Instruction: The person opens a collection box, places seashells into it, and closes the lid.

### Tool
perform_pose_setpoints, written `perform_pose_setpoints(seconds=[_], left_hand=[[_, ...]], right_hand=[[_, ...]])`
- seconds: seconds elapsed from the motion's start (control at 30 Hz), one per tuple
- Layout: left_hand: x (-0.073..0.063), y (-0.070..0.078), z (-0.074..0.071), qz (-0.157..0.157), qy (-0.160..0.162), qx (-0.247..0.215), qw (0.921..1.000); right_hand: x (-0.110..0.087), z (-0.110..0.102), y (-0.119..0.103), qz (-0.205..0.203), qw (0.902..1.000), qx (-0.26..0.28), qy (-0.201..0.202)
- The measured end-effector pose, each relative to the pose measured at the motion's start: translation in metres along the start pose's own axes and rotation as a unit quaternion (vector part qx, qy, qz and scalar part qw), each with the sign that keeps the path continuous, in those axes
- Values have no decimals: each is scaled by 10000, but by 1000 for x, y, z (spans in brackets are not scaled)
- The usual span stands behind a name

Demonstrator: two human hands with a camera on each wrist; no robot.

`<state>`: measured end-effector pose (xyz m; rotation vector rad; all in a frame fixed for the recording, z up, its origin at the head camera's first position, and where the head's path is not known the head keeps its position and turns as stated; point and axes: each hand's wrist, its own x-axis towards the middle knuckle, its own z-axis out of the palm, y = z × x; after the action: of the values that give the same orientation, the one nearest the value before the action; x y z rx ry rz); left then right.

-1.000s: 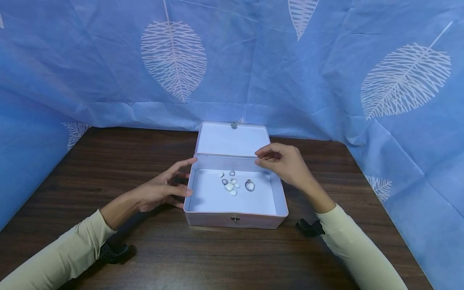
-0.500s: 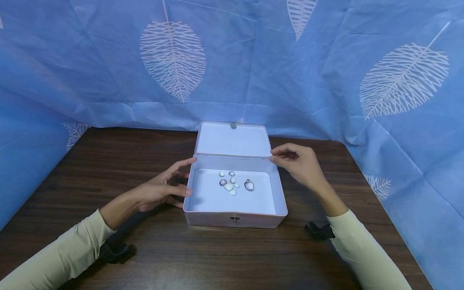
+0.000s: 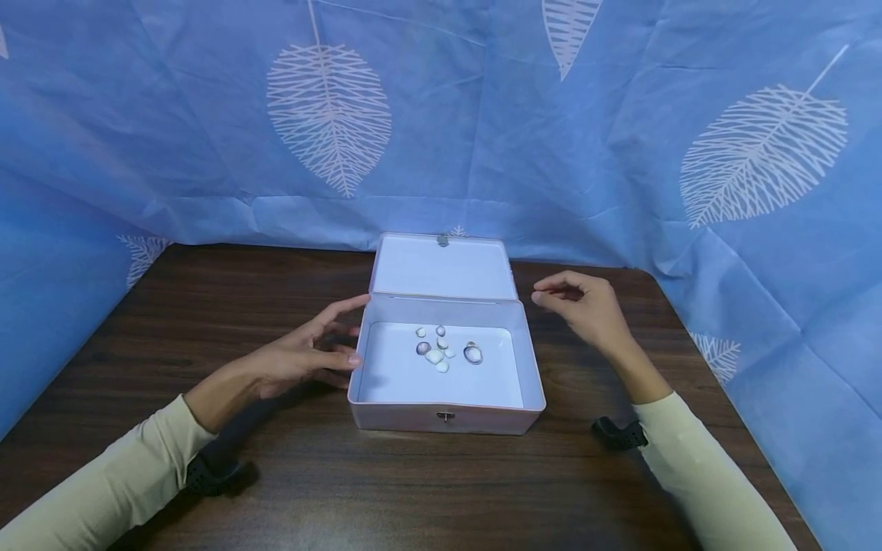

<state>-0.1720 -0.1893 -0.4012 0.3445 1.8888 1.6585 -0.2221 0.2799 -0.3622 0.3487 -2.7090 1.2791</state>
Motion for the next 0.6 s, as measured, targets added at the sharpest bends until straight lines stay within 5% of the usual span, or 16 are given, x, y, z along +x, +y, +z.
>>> perform_pose_setpoints(seconds=[0.6], left_hand=[[28,16,-24,81,1043,-711,9920]], right_hand=[[27,5,21,404,9976,245,-508]])
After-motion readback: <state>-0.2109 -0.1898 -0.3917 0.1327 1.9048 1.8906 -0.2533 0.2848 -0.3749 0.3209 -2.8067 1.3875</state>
